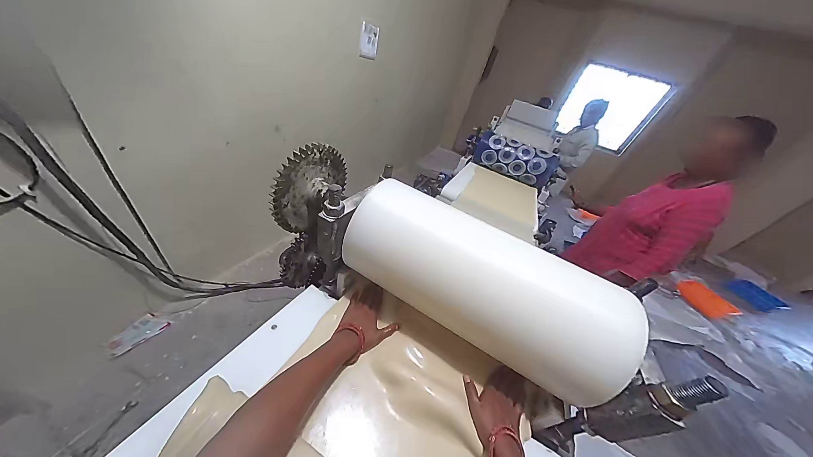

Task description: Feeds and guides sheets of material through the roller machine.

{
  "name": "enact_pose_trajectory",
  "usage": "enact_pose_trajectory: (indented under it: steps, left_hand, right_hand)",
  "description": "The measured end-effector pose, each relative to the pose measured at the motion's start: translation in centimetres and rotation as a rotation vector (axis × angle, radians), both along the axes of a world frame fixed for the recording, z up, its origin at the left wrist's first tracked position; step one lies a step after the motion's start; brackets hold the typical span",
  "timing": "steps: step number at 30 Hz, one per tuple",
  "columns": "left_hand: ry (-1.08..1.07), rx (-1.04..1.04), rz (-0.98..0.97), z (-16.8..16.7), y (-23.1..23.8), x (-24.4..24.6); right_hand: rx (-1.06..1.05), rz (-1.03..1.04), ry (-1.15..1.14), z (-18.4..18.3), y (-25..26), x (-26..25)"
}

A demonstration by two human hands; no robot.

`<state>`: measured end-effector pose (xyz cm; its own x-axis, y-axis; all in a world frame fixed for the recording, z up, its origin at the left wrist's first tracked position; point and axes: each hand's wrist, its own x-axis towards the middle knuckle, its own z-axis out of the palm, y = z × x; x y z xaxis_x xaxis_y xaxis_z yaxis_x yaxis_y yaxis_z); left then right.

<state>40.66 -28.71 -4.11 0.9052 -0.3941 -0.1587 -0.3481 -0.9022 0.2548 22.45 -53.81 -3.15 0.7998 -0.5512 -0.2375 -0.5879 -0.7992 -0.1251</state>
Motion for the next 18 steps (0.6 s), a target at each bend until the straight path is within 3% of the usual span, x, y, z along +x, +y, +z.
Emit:
enact_pose_trajectory:
  steps: [7, 10, 18]
  left_hand:
    - [0.052, 0.013, -0.016, 0.6, 0.2, -0.1]
    - [0.092, -0.037, 0.087, 2.3, -0.2, -2.3]
    - [0.043, -0.014, 0.147, 1.1, -0.8, -2.1]
  right_hand:
    - [-0.007, 0.005, -0.051, -0.5, 0.1, -0.3]
    - [-0.033, 0.005, -0.057, -0.3, -0.3, -0.1]
    - [-0.009, 0.013, 0.015, -0.3, -0.2, 0.1]
